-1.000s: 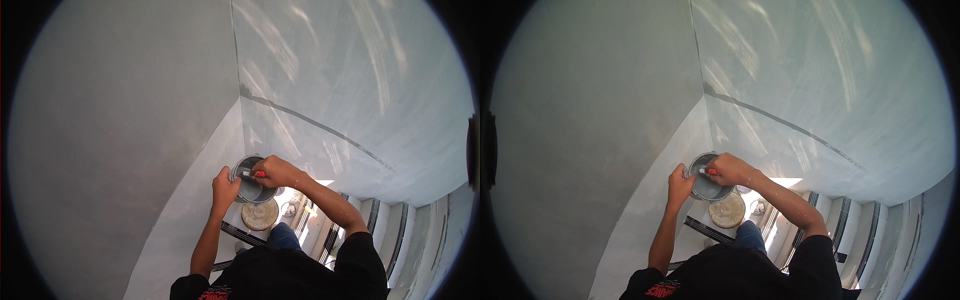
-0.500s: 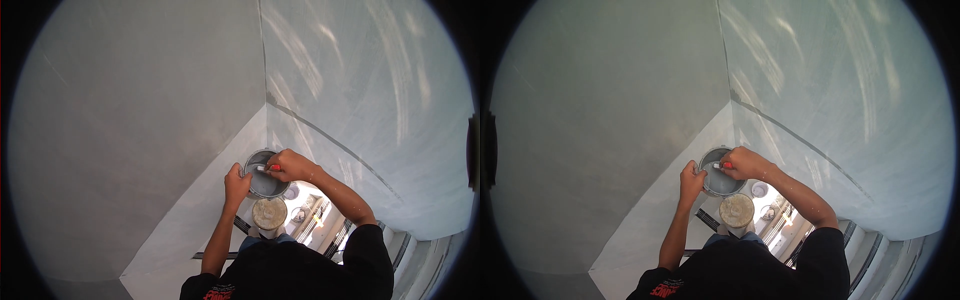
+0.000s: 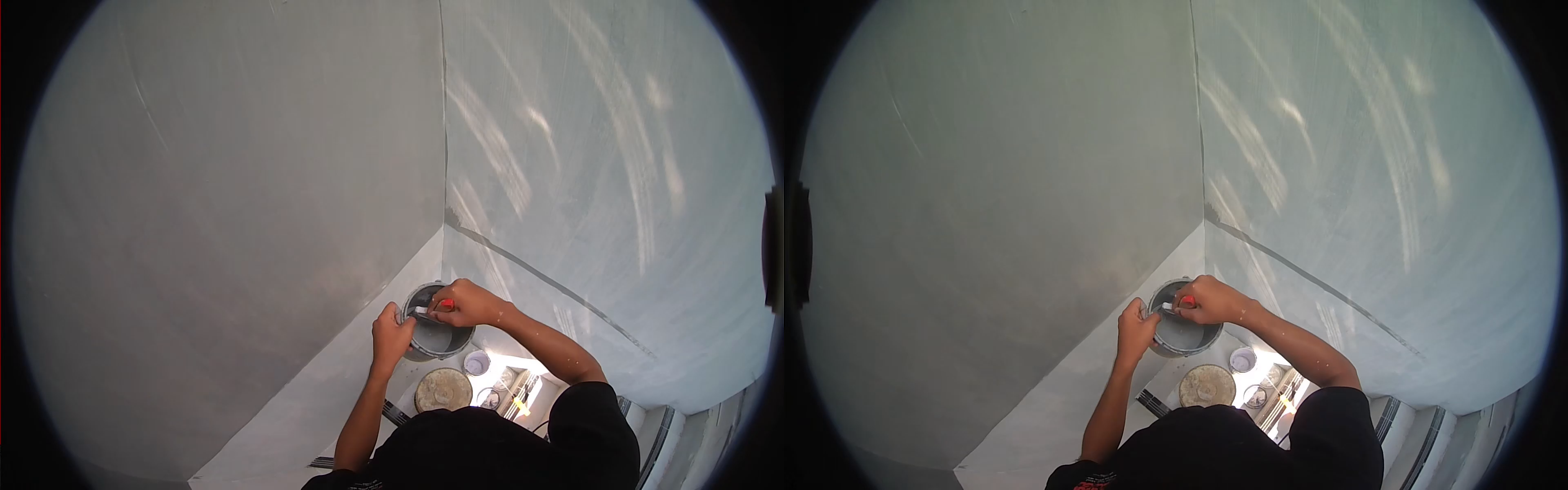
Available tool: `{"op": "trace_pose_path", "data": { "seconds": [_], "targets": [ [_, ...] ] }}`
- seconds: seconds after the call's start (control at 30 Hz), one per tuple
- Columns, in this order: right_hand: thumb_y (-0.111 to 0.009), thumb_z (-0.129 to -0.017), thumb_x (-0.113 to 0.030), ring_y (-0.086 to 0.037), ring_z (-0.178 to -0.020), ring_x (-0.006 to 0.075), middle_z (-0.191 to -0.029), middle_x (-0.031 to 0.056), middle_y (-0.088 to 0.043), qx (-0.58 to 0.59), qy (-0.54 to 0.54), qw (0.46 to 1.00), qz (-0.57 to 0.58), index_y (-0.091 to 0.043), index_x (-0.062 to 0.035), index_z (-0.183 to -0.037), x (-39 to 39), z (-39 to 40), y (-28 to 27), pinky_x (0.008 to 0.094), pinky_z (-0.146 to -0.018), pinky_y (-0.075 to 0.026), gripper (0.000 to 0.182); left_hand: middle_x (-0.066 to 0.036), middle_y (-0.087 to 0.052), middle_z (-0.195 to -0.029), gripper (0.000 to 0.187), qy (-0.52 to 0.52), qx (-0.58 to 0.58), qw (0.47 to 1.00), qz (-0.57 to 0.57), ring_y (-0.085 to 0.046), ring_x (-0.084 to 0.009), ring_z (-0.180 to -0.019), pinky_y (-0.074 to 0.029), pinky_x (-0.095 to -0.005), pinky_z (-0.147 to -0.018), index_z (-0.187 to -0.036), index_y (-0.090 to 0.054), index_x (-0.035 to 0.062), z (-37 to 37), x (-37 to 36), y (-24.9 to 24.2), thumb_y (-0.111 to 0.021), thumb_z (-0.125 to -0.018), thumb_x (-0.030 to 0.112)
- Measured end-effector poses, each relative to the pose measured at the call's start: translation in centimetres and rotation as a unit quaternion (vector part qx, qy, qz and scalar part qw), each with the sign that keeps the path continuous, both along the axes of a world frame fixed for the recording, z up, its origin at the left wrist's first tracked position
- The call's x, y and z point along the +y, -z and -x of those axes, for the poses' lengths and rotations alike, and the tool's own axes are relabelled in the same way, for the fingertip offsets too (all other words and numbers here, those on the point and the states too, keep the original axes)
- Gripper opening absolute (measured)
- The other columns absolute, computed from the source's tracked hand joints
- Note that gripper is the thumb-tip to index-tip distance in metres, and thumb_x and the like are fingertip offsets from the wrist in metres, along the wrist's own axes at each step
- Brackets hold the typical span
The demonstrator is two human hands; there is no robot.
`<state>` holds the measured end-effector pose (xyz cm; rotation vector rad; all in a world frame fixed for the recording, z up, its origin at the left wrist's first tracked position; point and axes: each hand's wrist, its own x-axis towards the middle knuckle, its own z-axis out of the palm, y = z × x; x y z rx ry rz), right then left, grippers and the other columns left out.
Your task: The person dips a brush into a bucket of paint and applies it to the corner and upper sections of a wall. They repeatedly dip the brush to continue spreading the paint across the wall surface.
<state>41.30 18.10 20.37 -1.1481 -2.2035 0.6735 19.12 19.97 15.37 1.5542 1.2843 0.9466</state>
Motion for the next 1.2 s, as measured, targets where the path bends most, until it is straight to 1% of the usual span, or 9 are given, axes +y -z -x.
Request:
{"op": "trace_pose_path", "data": {
  "seconds": [0.37,0.43,0.5,0.67,0.77,0.8,1.03,1.1,1.2],
  "targets": [
    [-0.068,-0.080,-0.012,-0.072,-0.078,0.0345,-0.087,0.0160,-0.076,-0.043,0.003,0.999,0.009,-0.078,-0.0041,-0.093,-0.2,1.1,0.5,0.0395,-0.077,-0.057,0.018,-0.013,-0.057,-0.056,0.027,-0.017,0.011,1.000,-0.014,-0.065,-0.0231,-0.046,-0.051,-0.0376,-0.040,-0.072,-0.045,0.0008,0.9,0.2,0.7,-0.069,-0.080,0.010],
    [-0.068,-0.080,-0.012,-0.073,-0.079,0.0339,-0.087,0.0162,-0.076,0.122,0.019,0.984,0.131,-0.078,-0.0040,-0.093,-0.4,0.7,0.2,0.0390,-0.077,-0.057,0.019,-0.013,-0.058,-0.057,0.026,-0.014,0.010,1.000,-0.017,-0.065,-0.0234,-0.046,-0.052,-0.0377,-0.041,-0.073,-0.046,0.0007,1.2,0.1,1.2,-0.070,-0.080,0.011],
    [-0.068,-0.080,-0.013,-0.073,-0.078,0.0334,-0.087,0.0162,-0.076,-0.032,0.003,0.999,-0.023,-0.078,-0.0040,-0.093,-0.1,0.7,0.9,0.0388,-0.076,-0.057,0.019,-0.013,-0.058,-0.057,0.026,-0.018,0.014,1.000,-0.016,-0.065,-0.0237,-0.046,-0.052,-0.0375,-0.041,-0.073,-0.047,0.0006,0.8,-0.1,0.5,-0.070,-0.080,0.011],
    [-0.070,-0.082,-0.016,-0.074,-0.076,0.0319,-0.087,0.0157,-0.077,-0.065,0.007,0.996,-0.054,-0.079,-0.0050,-0.093,-0.3,0.8,0.9,0.0377,-0.076,-0.058,0.018,-0.014,-0.060,-0.059,0.028,-0.026,0.021,0.999,-0.005,-0.066,-0.0234,-0.048,-0.053,-0.0372,-0.043,-0.072,-0.046,0.0020,1.0,-0.7,-0.1,-0.071,-0.081,0.013],
    [-0.072,-0.083,-0.015,-0.074,-0.075,0.0304,-0.087,0.0150,-0.077,0.111,-0.023,0.989,0.095,-0.080,-0.0053,-0.095,-0.5,0.4,0.7,0.0362,-0.075,-0.058,0.018,-0.013,-0.060,-0.059,0.030,-0.029,0.002,1.000,-0.006,-0.066,-0.0224,-0.048,-0.053,-0.0369,-0.043,-0.072,-0.044,0.0031,1.1,-1.0,0.0,-0.071,-0.081,0.013],
    [-0.073,-0.082,-0.014,-0.074,-0.073,0.0234,-0.085,0.0119,-0.078,0.008,-0.030,0.999,-0.008,-0.080,-0.0047,-0.096,-0.5,0.6,0.5,0.0329,-0.074,-0.057,0.018,-0.013,-0.059,-0.059,0.030,-0.036,0.019,0.999,-0.001,-0.065,-0.0215,-0.048,-0.053,-0.0368,-0.043,-0.072,-0.044,0.0035,1.2,-1.3,-0.3,-0.070,-0.081,0.012],
    [-0.072,-0.082,-0.017,-0.074,-0.073,0.0279,-0.083,0.0158,-0.076,0.128,-0.031,0.987,0.094,-0.079,-0.0033,-0.093,0.1,0.1,-0.4,0.0355,-0.073,-0.057,0.019,-0.011,-0.058,-0.059,0.029,-0.055,0.009,0.998,-0.006,-0.064,-0.0203,-0.047,-0.052,-0.0360,-0.041,-0.072,-0.044,0.0029,1.6,-1.5,-1.1,-0.070,-0.080,0.010],
    [-0.072,-0.081,-0.017,-0.073,-0.070,0.0238,-0.080,0.0145,-0.076,-0.015,-0.009,1.000,-0.024,-0.079,-0.0033,-0.092,0.4,-0.1,-0.9,0.0342,-0.070,-0.056,0.019,-0.009,-0.055,-0.058,0.028,-0.051,-0.008,0.999,0.000,-0.060,-0.0184,-0.045,-0.051,-0.0356,-0.039,-0.072,-0.044,0.0024,1.5,-1.4,-1.7,-0.069,-0.080,0.010],
    [-0.071,-0.077,-0.014,-0.070,-0.063,0.0268,-0.077,0.0145,-0.075,0.097,0.006,0.995,0.033,-0.079,-0.0033,-0.090,-0.4,-0.8,-2.2,0.0347,-0.064,-0.055,0.018,-0.009,-0.052,-0.059,0.026,-0.046,0.008,0.999,-0.009,-0.058,-0.0167,-0.046,-0.050,-0.0350,-0.038,-0.073,-0.043,0.0015,1.1,-1.5,-3.0,-0.068,-0.080,0.007]
  ]
}}
